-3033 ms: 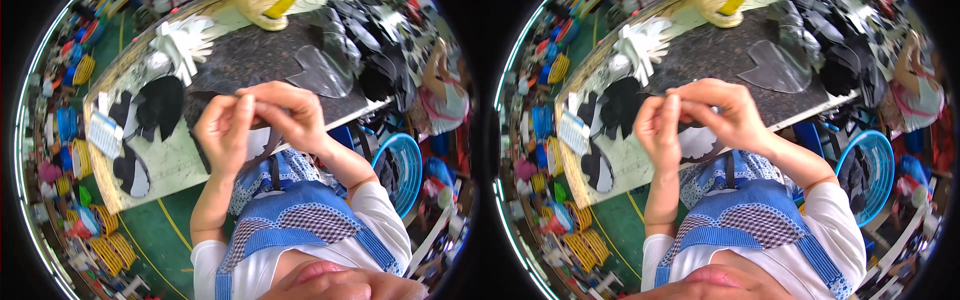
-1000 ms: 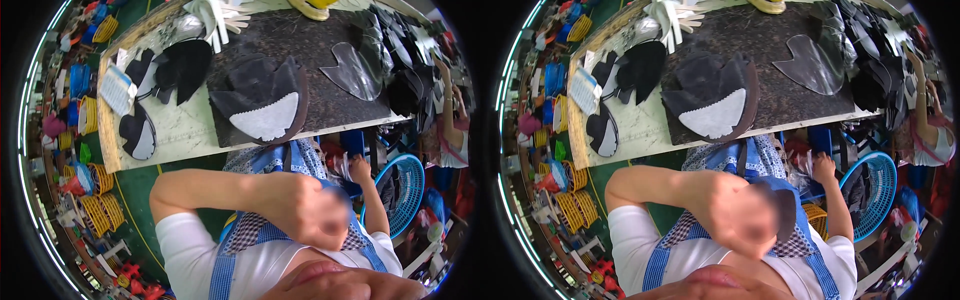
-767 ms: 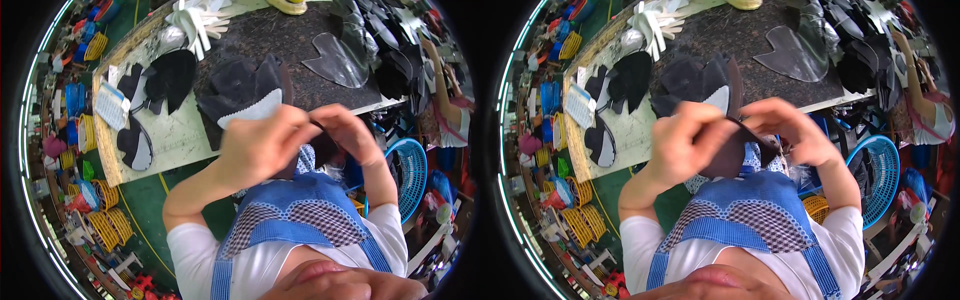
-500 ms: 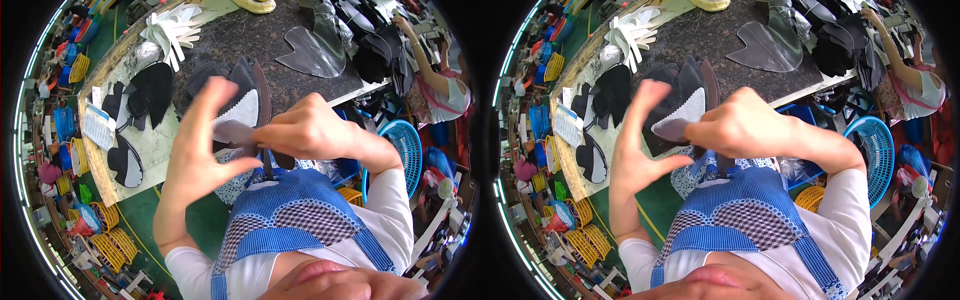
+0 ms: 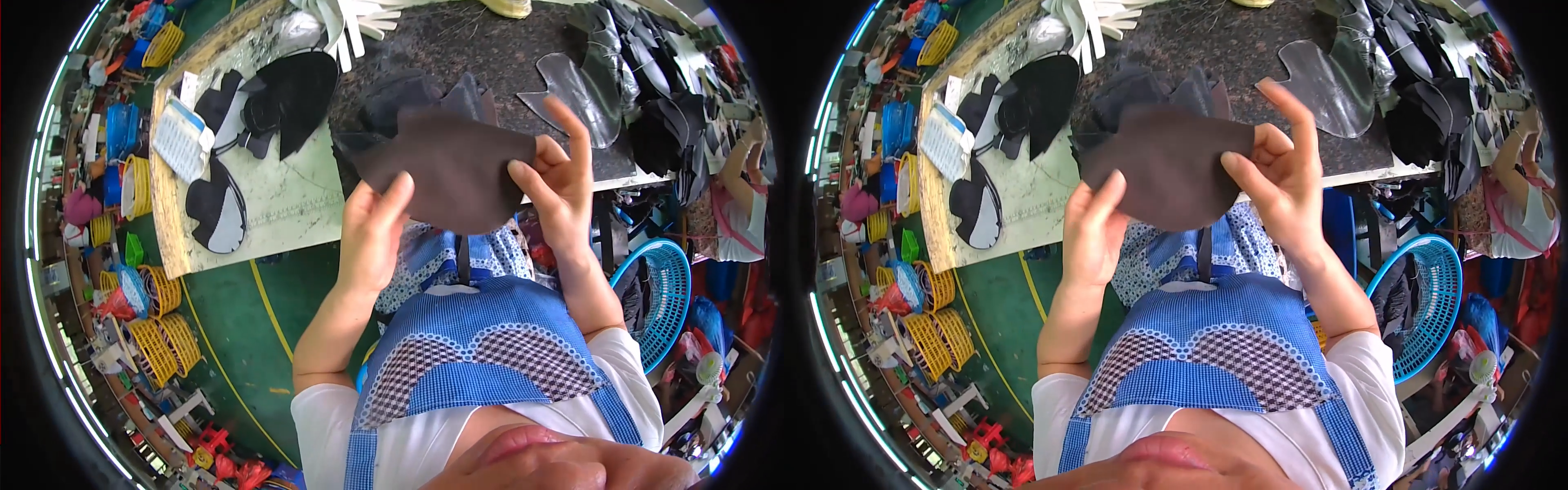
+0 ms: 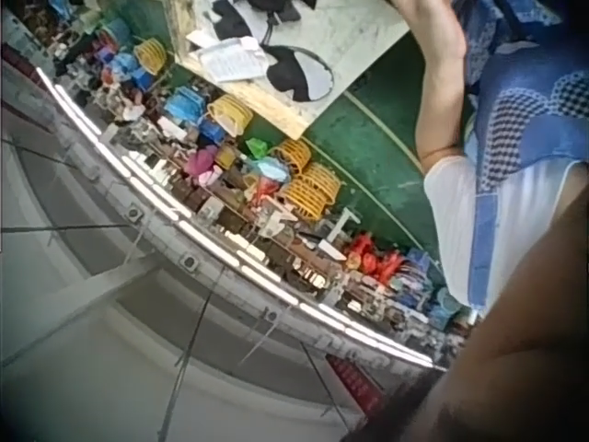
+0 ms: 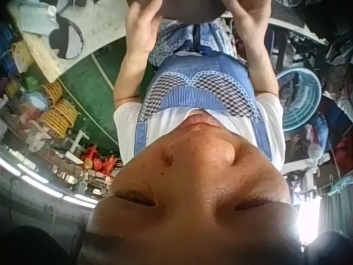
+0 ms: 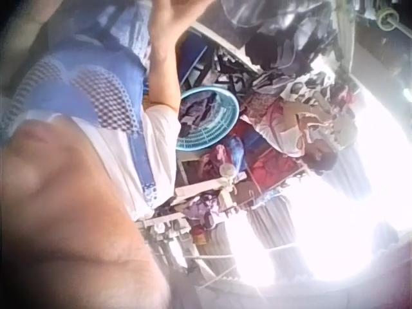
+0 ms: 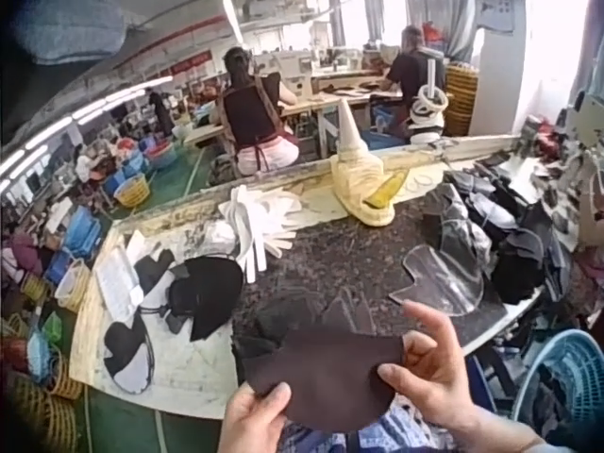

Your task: Apply glue to shoe upper components at a factory workbench using a brush.

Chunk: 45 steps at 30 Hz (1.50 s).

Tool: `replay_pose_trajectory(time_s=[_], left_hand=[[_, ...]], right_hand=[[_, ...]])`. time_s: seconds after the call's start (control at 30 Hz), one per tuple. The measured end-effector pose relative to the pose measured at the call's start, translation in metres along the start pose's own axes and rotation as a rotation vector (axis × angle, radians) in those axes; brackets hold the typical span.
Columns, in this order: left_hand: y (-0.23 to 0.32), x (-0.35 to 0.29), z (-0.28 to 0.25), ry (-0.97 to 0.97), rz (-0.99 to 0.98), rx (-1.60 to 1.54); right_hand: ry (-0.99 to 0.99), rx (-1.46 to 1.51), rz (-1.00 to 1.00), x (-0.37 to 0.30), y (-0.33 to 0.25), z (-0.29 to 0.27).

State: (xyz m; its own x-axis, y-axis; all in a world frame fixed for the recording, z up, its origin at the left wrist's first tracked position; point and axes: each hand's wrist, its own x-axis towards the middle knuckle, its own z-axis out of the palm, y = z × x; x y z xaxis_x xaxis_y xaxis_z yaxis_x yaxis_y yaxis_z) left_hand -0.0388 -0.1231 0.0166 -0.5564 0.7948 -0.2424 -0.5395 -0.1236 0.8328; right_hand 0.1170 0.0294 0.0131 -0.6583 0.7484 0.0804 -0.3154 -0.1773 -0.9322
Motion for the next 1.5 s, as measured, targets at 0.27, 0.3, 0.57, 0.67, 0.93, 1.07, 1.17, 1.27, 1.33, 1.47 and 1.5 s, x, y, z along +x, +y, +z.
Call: replay_pose_trajectory(time_s=[0.27, 0.3, 0.57, 0.67, 0.93, 1.07, 1.17, 1.27, 1.33, 1.47, 1.5], left_hand=[[0.000, -0.047, -0.031, -0.045, 0.227, 0.664], [0.004, -0.040, -0.032, 0.003, 0.288, 0.704], [0.001, 0.023, -0.054, 0.164, 0.347, 0.608], [-0.019, 0.029, -0.063, 0.174, 0.355, 0.601], [-0.020, 0.032, -0.071, 0.182, 0.271, 0.540], [-0.009, 0.035, -0.068, 0.151, 0.355, 0.985], [0.000, 0.045, -0.065, 0.302, 0.583, 1.381], [0.003, 0.048, -0.028, 0.109, 0.895, 1.453], [-0.010, 0.057, -0.017, -0.210, 0.851, 1.546], [-0.022, 0.072, -0.033, -0.433, 0.687, 1.618], [-0.021, 0.073, -0.032, -0.451, 0.659, 1.596]], right_hand=[[-0.166, -0.212, 0.285, -0.028, -0.012, -0.009], [-0.167, -0.213, 0.292, -0.021, -0.013, -0.005], [-0.099, -0.341, 0.085, 0.031, 0.025, 0.004], [-0.081, -0.385, 0.102, 0.024, 0.038, 0.002], [-0.061, -0.510, 0.054, 0.020, 0.050, 0.002], [-0.043, -0.595, 0.030, 0.018, 0.049, 0.004], [-0.020, -0.715, -0.001, 0.017, 0.051, 0.005], [-0.005, -0.760, -0.033, 0.017, 0.052, 0.010], [-0.026, -0.798, -0.033, 0.019, 0.050, 0.010], [0.031, -0.978, -0.091, 0.044, 0.037, -0.015], [0.113, -1.115, -0.197, 0.049, 0.033, -0.021]])
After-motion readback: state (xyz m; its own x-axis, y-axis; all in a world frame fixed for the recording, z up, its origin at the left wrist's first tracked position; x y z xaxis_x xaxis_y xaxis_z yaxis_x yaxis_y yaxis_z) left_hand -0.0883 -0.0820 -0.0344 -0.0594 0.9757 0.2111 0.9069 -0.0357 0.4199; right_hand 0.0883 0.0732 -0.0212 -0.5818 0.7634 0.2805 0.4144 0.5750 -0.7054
